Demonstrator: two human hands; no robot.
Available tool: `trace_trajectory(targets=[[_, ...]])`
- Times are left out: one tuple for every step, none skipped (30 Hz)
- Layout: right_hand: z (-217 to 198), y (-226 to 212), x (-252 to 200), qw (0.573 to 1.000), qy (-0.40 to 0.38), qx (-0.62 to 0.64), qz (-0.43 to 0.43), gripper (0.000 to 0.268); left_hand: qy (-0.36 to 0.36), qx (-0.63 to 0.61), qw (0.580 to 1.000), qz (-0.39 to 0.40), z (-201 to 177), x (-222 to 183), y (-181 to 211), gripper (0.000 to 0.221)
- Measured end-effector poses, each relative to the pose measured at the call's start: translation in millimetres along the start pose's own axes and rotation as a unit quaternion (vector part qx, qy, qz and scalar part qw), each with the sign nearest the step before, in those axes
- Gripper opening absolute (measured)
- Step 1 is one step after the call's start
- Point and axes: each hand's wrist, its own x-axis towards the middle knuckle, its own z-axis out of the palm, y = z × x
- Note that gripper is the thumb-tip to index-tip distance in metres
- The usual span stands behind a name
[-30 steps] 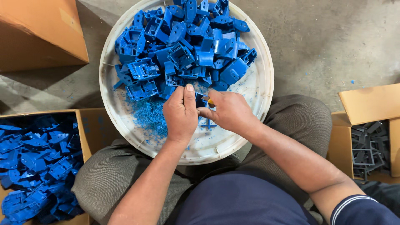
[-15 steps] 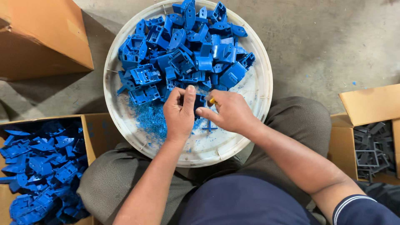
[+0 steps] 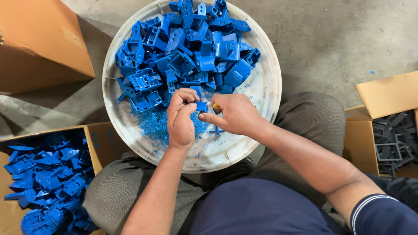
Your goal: The person uses a tool to remove excess material from the inner and outer surfaces of blue plastic housings, handling the parts one at a time over a container.
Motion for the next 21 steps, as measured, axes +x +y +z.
trace_trajectory(targets=[[0.1, -0.3, -0.6, 1.0, -0.004, -0.002, 0.0, 0.059, -0.001, 0.003, 1.0, -0.002, 0.1, -0.6, 0.5, 0.011], [-0.2, -0.5, -0.8, 1.0, -0.008, -0.005, 0.0, 0.059, -0.002, 0.006, 1.0, -0.004, 0.5, -0.7, 0.9, 0.011], [-0.4, -0.9, -1.0, 1.0, -0.011, -0.007, 0.0, 0.06, -0.003, 0.009, 1.0, -0.006, 0.6, -1.0, 1.3, 0.011], [-0.6, -1.3, -1.1, 1.0, -0.012, -0.008, 0.003, 0.06, -0.005, 0.007, 1.0, -0.005, 0.6, -1.0, 1.5, 0.011], [-0.8, -1.7, -1.2, 1.0, -0.013, -0.009, 0.006, 0.06, -0.006, 0.005, 1.0, -0.004, 0.4, -1.0, 1.5, 0.011], [-1.0, -2.0, -1.5, 1.0, -0.014, -0.009, 0.009, 0.06, -0.008, 0.003, 1.0, -0.003, 0.4, -1.4, 1.3, 0.01], [-1.1, -2.4, -1.8, 1.0, -0.012, -0.01, 0.007, 0.059, -0.008, 0.004, 1.0, -0.001, 0.4, -1.6, 0.8, 0.01], [-1.1, -2.8, -1.7, 1.0, -0.009, -0.011, 0.004, 0.059, -0.009, 0.005, 1.0, 0.001, 0.2, -1.2, 0.3, 0.01], [-1.0, -3.1, -1.6, 1.0, -0.006, -0.012, 0.002, 0.058, -0.01, 0.006, 1.0, 0.003, -0.1, -0.9, -0.1, 0.01], [-0.4, -3.6, -2.1, 1.0, -0.007, -0.01, 0.004, 0.056, -0.009, 0.003, 1.0, 0.003, 0.1, -1.2, -0.7, 0.011], [0.5, -4.3, -2.7, 1.0, -0.008, -0.007, 0.006, 0.055, -0.007, 0.001, 1.0, 0.003, 0.8, -1.6, -1.5, 0.011], [1.5, -4.7, -3.0, 1.0, -0.009, -0.005, 0.008, 0.053, -0.007, -0.001, 1.0, 0.003, 1.3, -1.8, -1.9, 0.011], [2.5, -4.9, -3.2, 1.0, -0.009, -0.015, 0.011, 0.054, -0.003, -0.002, 1.0, 0.001, 1.5, -2.0, -1.9, 0.011], [3.9, -4.7, -3.2, 1.0, -0.009, -0.025, 0.014, 0.055, 0.0, -0.003, 1.0, -0.002, 1.5, -2.1, -1.8, 0.011], [5.1, -4.0, -3.2, 0.999, -0.009, -0.035, 0.017, 0.056, 0.004, -0.004, 1.0, -0.004, 1.6, -2.3, -1.5, 0.01], [6.4, -2.9, -2.9, 0.999, 0.0, -0.041, 0.01, 0.055, 0.011, -0.007, 1.0, -0.009, 2.0, -2.4, -1.1, 0.01], [7.7, -1.6, -2.4, 0.999, 0.009, -0.046, 0.003, 0.055, 0.017, -0.01, 1.0, -0.014, 2.4, -2.8, -0.5, 0.009], [8.4, -0.2, -1.3, 0.998, 0.019, -0.052, -0.004, 0.054, 0.024, -0.013, 0.999, -0.018, 2.8, -2.0, 0.2, 0.009], [8.6, 1.0, -0.9, 0.999, 0.043, -0.023, -0.022, 0.049, 0.026, -0.018, 0.999, -0.018, 3.0, -1.0, 0.8, 0.006], [8.2, 2.4, -1.1, 0.997, 0.065, 0.006, -0.04, 0.045, 0.029, -0.024, 0.999, -0.018, 3.4, -0.7, 0.7, 0.005], [7.4, 3.3, -1.2, 0.994, 0.087, 0.034, -0.058, 0.042, 0.033, -0.03, 0.999, -0.018, 3.5, -0.4, 0.6, 0.005]])
